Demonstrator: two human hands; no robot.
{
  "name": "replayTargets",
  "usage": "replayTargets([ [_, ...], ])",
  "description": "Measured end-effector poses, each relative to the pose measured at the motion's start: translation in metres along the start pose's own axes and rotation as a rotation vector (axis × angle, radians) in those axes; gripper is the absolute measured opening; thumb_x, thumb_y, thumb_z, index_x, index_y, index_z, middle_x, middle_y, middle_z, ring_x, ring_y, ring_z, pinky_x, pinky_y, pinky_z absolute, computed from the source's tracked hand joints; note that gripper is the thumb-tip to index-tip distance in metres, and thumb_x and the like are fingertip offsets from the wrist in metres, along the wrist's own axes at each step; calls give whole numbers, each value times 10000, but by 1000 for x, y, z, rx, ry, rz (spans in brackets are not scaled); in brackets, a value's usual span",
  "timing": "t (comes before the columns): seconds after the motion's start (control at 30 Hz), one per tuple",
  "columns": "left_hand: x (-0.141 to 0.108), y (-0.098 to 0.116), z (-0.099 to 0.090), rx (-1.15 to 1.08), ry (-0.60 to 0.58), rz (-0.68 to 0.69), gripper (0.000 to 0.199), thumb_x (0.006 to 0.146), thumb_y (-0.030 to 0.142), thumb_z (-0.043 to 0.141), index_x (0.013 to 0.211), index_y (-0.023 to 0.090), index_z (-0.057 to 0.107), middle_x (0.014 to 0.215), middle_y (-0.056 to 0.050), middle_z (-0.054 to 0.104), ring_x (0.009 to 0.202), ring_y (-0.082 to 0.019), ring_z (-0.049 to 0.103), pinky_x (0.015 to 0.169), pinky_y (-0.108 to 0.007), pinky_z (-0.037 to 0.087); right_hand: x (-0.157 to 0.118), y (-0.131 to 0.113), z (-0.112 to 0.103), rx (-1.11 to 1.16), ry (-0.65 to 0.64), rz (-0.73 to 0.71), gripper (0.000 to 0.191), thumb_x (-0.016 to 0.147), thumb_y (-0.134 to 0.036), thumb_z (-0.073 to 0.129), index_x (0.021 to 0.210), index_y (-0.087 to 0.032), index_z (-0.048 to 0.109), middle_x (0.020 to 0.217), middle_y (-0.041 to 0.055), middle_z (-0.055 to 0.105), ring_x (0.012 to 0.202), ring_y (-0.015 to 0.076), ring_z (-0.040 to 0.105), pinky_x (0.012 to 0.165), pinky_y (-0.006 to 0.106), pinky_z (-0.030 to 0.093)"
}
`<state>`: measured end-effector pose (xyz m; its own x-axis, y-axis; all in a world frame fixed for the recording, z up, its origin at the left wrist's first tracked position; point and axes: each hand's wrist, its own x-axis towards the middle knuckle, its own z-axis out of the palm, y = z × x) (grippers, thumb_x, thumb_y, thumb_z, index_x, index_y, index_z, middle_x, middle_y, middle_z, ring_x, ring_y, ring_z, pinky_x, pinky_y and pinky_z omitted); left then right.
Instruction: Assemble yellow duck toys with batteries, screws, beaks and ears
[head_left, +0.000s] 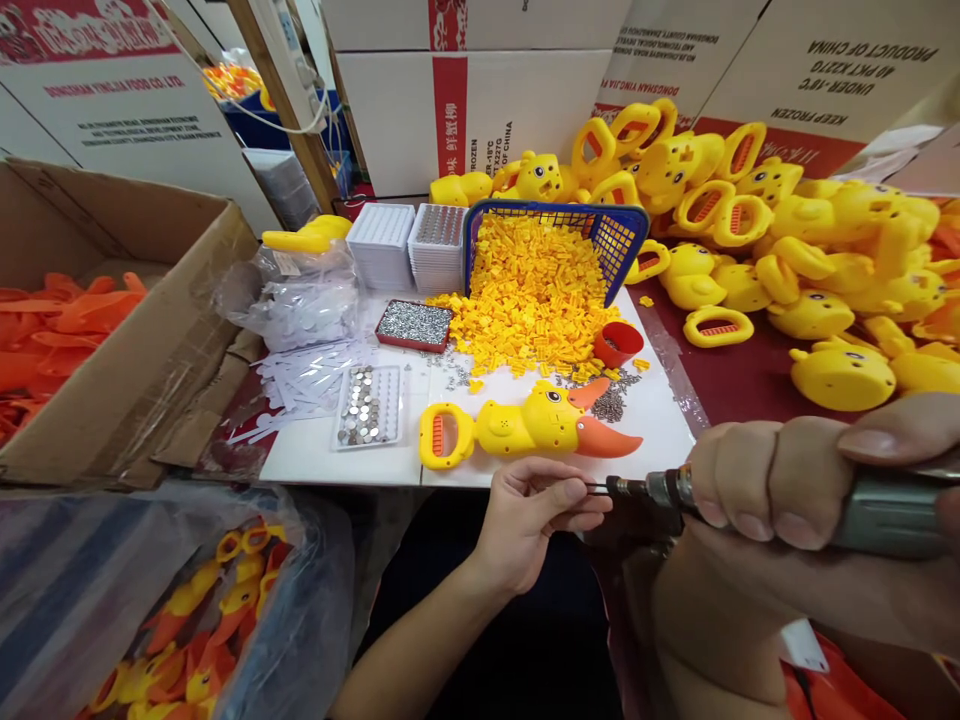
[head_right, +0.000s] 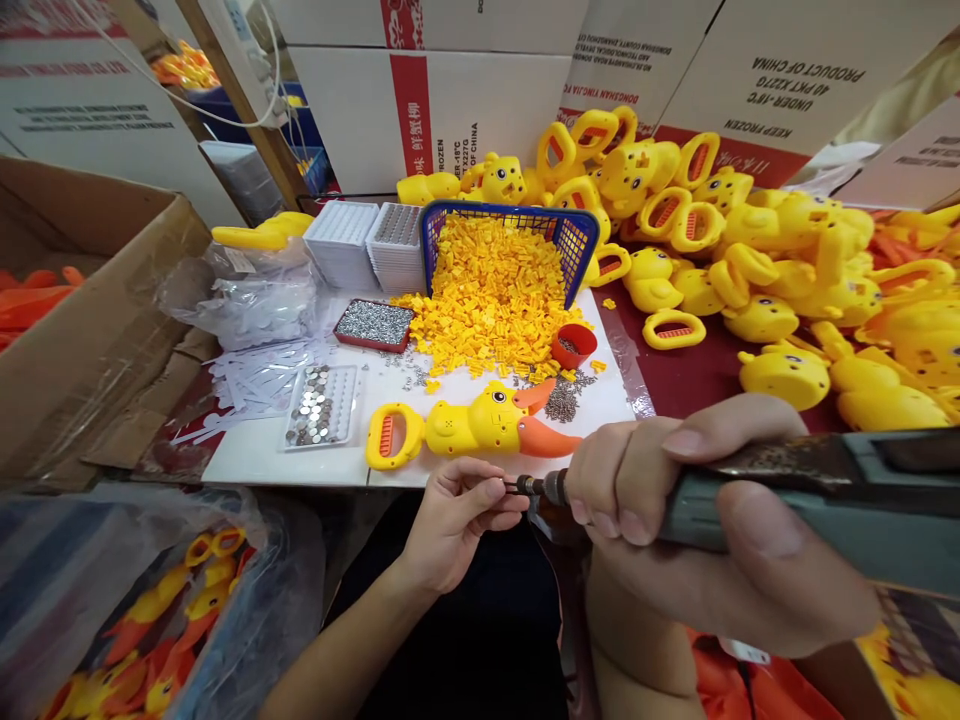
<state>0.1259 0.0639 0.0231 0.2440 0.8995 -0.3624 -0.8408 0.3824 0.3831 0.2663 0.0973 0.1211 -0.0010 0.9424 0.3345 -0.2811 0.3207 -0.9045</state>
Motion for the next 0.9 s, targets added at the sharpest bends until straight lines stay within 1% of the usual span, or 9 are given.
replayTargets([
  [0.07,0,-1,-2,6,-5,-3,381,520,310,1007,731,133,744,697,-34,793,646,-205,786,559,-180,628,1,-3,7,-16,-75,-128,140,863,-436,680,834,-299,688,392,-47,410,271,124,312,343,332,319],
  [0.1,1,-2,-2,7,-14,-10,379,522,313,1006,730,134,745,698,-33,793,641,-204,785,556,-182,628,2,-5,11,-16,-114,-161,136,885,-399,642,856,-280,702,396,-41,420,272,127,331,335,328,329],
  [0.17,2,-3,-4,0,-36,-26,375,520,313,1007,722,137,744,692,-28,793,634,-203,784,548,-181,628,4,-9,15,5,-161,-164,148,884,-355,612,859,-257,719,396,-32,427,279,131,365,323,319,350],
  [0.27,4,-6,-6,-18,-48,-32,368,512,310,1009,705,143,744,669,-24,787,622,-203,782,539,-178,628,5,-12,16,24,-163,-158,144,878,-314,616,869,-231,732,411,-20,459,292,127,391,309,312,376],
  [0.4,7,-9,-7,-38,-63,-37,350,516,302,1008,690,148,746,652,-18,783,613,-205,780,523,-171,623,6,-13,13,17,-193,-145,142,901,-330,634,880,-231,734,404,-24,462,299,137,432,302,308,403],
  [0.5,8,-10,-9,-40,-79,-62,355,507,301,1010,691,149,748,648,-18,782,617,-211,781,515,-171,622,7,-11,11,31,-206,-136,148,913,-339,635,884,-232,733,398,-35,451,292,128,428,301,294,413],
  [0.63,7,-9,-10,-22,-61,-59,347,490,287,1015,678,148,758,646,-23,783,634,-197,784,549,-160,627,9,-8,9,68,-217,-141,168,891,-320,600,888,-222,736,393,-26,447,288,127,416,295,285,403],
  [0.77,6,-10,-10,-12,-26,-38,341,482,274,1018,676,146,768,656,-33,788,652,-190,787,575,-159,631,9,-7,6,69,-258,-113,178,914,-316,590,926,-220,739,419,-23,468,313,131,444,322,286,431],
  [0.9,8,-13,-10,-38,-34,-36,325,503,266,1013,682,149,768,669,-27,792,659,-179,787,582,-156,629,8,-8,4,48,-259,-105,151,919,-316,618,953,-223,732,453,-26,488,350,139,468,359,302,450],
])
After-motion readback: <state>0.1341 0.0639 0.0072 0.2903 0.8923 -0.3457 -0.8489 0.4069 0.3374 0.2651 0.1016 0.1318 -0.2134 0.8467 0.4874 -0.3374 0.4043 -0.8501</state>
